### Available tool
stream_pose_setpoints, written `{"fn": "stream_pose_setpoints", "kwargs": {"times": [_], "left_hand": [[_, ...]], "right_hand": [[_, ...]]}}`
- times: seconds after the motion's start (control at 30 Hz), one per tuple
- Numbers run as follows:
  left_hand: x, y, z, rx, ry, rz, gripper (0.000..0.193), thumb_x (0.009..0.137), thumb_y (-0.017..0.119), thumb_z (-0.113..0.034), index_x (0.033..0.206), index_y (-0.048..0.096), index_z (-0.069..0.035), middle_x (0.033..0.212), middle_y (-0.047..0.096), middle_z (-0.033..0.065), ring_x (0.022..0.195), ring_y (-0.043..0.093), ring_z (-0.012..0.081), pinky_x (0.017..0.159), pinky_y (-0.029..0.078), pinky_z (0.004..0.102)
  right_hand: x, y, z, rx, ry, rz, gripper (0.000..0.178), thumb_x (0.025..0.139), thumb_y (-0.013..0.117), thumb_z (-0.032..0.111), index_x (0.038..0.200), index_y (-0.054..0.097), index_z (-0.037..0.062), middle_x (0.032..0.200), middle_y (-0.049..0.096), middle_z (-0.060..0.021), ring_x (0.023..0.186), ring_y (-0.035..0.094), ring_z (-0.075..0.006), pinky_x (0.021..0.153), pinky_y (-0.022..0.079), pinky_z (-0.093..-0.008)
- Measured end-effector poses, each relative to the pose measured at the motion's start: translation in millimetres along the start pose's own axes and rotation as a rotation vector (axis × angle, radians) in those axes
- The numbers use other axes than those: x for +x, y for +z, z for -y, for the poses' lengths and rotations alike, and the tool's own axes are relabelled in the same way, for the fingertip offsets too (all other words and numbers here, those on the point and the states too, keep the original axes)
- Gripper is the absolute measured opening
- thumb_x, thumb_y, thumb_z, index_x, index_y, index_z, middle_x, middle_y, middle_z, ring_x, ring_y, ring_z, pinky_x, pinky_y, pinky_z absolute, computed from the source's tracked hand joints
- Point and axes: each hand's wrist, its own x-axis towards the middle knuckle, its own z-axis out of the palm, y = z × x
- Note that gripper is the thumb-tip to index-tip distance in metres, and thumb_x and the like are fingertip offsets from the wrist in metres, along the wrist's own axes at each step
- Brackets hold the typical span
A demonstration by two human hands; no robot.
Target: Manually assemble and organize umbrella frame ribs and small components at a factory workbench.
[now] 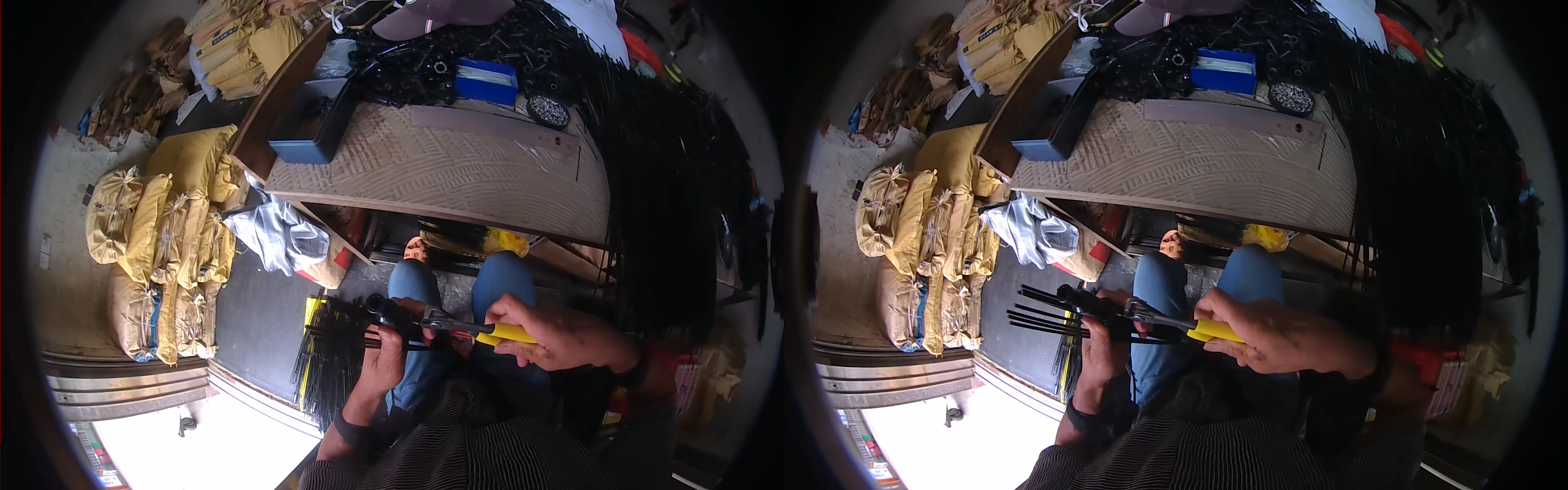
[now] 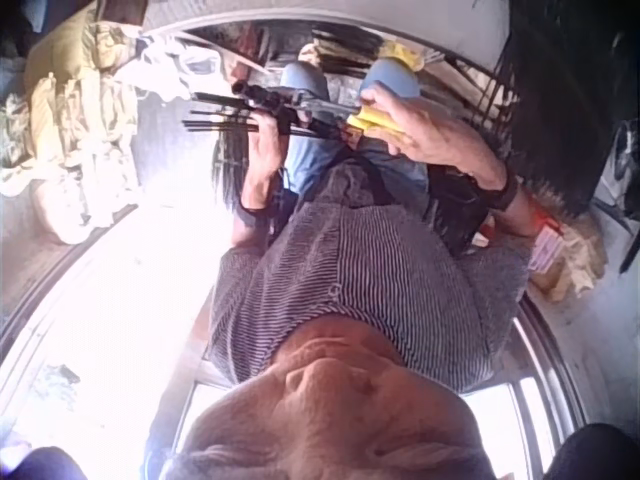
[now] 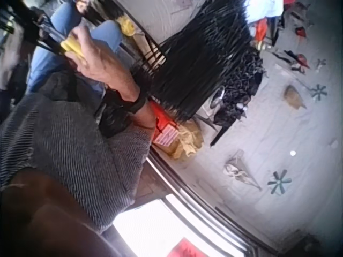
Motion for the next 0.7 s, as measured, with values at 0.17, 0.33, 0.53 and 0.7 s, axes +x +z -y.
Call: {"fn": "stream_pose_setpoints", "kwargs": {"times": [0.17, 0.33, 0.53, 0.7], "left_hand": [[-1, 4, -3, 0.079, 0.004, -0.022, 0.051, 0.093, 0.032, -0.043, 0.105, 0.046, 0.005, 0.085, 0.052, 0.0079, 0.076, 0.051, 0.0113, 0.070, 0.042, 0.0254], [10, 21, -7, 0.237, -0.105, -0.199, 0.049, 0.095, 0.025, -0.037, 0.102, 0.050, 0.005, 0.082, 0.053, 0.0078, 0.069, 0.051, 0.0119, 0.062, 0.041, 0.0256], [22, 7, 19, 0.258, 0.002, -0.355, 0.064, 0.092, 0.022, -0.054, 0.097, 0.052, 0.003, 0.080, 0.058, 0.0089, 0.065, 0.054, 0.0134, 0.061, 0.044, 0.0276], [13, 26, 17, 0.177, -0.100, -0.163, 0.063, 0.092, 0.024, -0.052, 0.096, 0.053, 0.004, 0.079, 0.059, 0.0086, 0.070, 0.054, 0.0143, 0.067, 0.043, 0.0282]], "right_hand": [[2, 21, -12, -0.254, -0.102, -0.113, 0.043, 0.086, 0.055, 0.011, 0.122, 0.032, 0.0048, 0.080, 0.059, -0.0128, 0.060, 0.060, -0.0174, 0.055, 0.047, -0.0310], [12, 55, -43, -0.094, -0.092, -0.387, 0.039, 0.084, 0.060, 0.018, 0.111, 0.037, 0.0028, 0.085, 0.059, -0.0167, 0.073, 0.062, -0.0295, 0.060, 0.049, -0.0338], [68, -31, -41, 0.234, -0.197, -1.106, 0.024, 0.076, 0.070, 0.020, 0.084, 0.060, 0.0001, 0.073, 0.058, -0.0034, 0.068, 0.057, -0.0123, 0.063, 0.045, -0.0255], [94, -174, -54, -0.565, 0.455, -1.531, 0.018, 0.073, 0.064, 0.016, 0.085, 0.065, 0.0025, 0.093, 0.060, -0.0150, 0.082, 0.061, -0.0321, 0.071, 0.049, -0.0394]]}}
